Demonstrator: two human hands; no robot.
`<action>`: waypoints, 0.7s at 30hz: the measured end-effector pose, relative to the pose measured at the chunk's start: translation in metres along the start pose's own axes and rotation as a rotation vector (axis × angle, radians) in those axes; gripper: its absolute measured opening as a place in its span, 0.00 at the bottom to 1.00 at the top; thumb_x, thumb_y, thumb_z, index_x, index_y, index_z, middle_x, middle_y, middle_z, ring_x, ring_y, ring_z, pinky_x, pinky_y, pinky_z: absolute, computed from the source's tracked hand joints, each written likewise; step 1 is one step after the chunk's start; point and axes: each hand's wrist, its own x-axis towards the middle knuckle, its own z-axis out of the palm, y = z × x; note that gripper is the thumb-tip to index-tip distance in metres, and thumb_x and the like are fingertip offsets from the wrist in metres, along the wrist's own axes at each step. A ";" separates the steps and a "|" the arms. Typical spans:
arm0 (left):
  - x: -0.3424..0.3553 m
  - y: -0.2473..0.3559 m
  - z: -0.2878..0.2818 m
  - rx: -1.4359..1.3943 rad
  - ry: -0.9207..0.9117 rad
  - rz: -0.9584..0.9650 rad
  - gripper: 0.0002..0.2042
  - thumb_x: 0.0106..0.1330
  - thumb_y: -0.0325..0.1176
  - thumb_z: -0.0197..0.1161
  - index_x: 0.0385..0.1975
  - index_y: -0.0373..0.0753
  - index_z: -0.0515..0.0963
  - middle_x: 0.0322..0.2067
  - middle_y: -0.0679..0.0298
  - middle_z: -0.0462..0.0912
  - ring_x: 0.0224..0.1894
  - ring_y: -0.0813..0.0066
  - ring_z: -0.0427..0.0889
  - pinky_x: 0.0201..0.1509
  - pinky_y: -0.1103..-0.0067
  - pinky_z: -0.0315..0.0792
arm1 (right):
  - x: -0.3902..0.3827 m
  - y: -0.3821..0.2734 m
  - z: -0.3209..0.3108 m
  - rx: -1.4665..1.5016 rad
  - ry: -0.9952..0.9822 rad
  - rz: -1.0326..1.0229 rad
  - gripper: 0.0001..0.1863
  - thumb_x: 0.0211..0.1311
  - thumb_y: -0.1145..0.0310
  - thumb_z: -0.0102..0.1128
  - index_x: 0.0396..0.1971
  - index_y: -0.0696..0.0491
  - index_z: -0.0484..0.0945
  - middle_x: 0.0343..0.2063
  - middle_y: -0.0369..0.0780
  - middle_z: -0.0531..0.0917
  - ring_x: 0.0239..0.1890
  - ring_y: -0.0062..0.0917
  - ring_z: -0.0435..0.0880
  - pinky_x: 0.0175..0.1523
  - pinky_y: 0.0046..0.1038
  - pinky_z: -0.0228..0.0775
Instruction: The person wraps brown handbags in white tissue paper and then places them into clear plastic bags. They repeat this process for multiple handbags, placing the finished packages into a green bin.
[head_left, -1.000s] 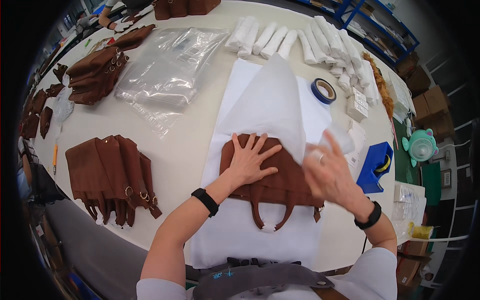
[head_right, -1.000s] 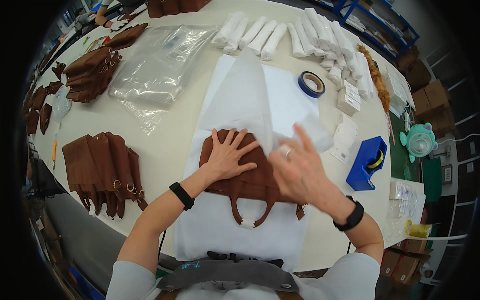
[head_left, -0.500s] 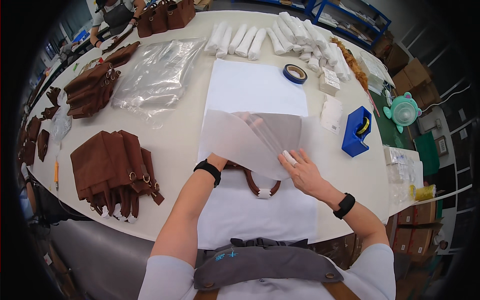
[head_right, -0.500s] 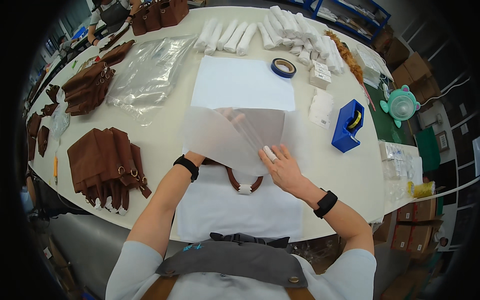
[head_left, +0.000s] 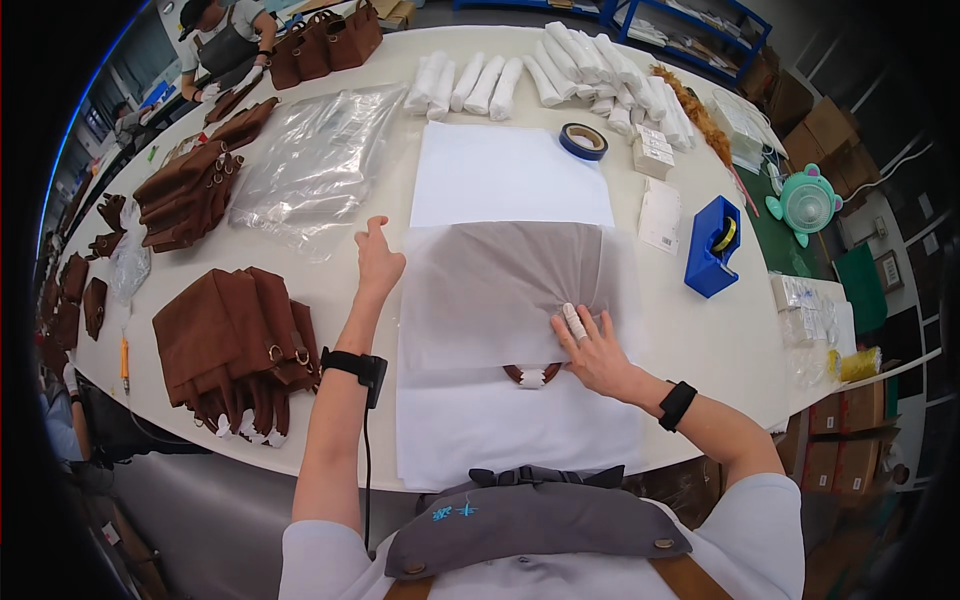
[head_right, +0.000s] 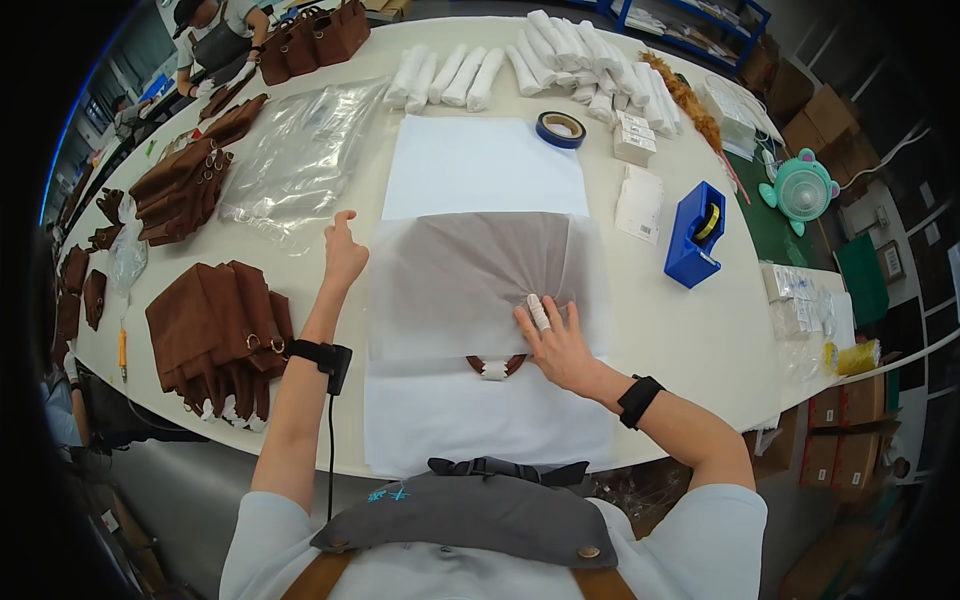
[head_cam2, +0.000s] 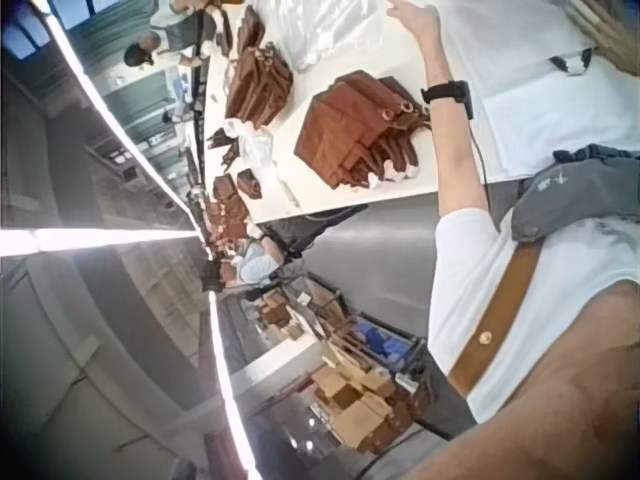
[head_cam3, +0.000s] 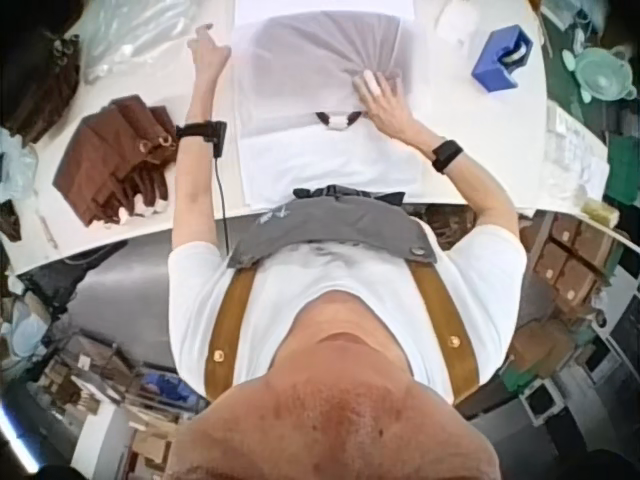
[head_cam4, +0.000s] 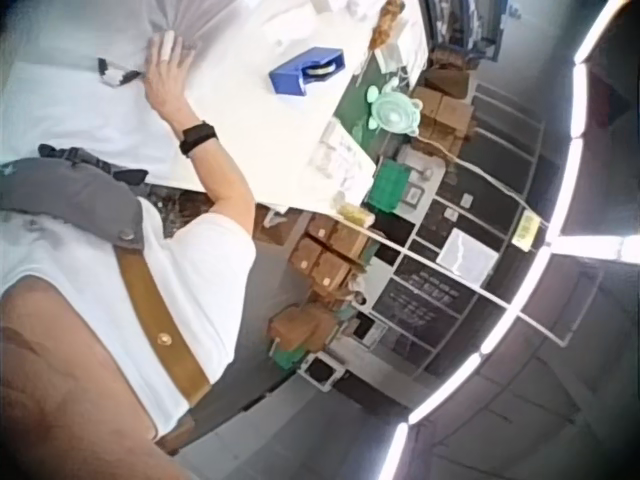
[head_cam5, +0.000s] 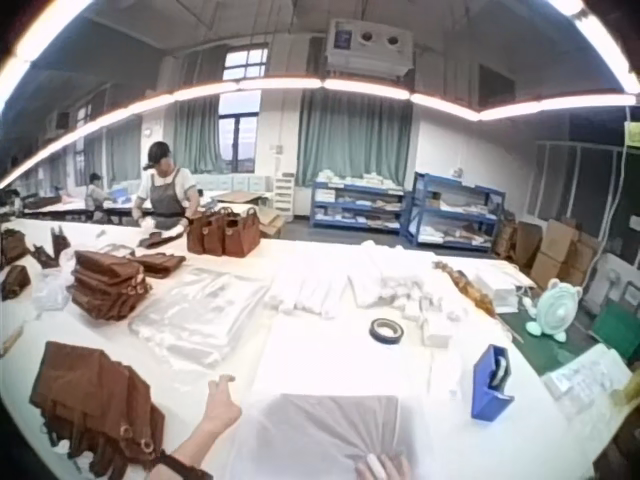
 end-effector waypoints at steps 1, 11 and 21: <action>-0.006 0.010 -0.004 0.006 -0.004 0.230 0.27 0.50 0.22 0.58 0.54 0.43 0.64 0.51 0.49 0.64 0.46 0.56 0.71 0.50 0.65 0.66 | 0.000 0.000 0.001 0.027 0.007 0.005 0.42 0.47 0.65 0.61 0.61 0.62 0.52 0.55 0.58 0.63 0.57 0.52 0.62 0.56 0.56 0.51; -0.116 0.004 0.063 0.550 -0.436 0.945 0.28 0.61 0.63 0.40 0.62 0.65 0.57 0.66 0.60 0.46 0.68 0.52 0.40 0.57 0.36 0.33 | 0.054 0.009 -0.049 0.207 -0.076 0.123 0.35 0.57 0.47 0.49 0.56 0.59 0.63 0.51 0.58 0.69 0.59 0.46 0.62 0.60 0.44 0.51; -0.107 0.004 0.058 0.567 -0.539 0.891 0.31 0.60 0.65 0.41 0.63 0.64 0.54 0.67 0.60 0.40 0.69 0.53 0.35 0.58 0.38 0.30 | -0.052 0.024 -0.016 0.632 0.072 0.938 0.17 0.59 0.67 0.50 0.47 0.57 0.72 0.46 0.53 0.74 0.55 0.47 0.66 0.60 0.47 0.52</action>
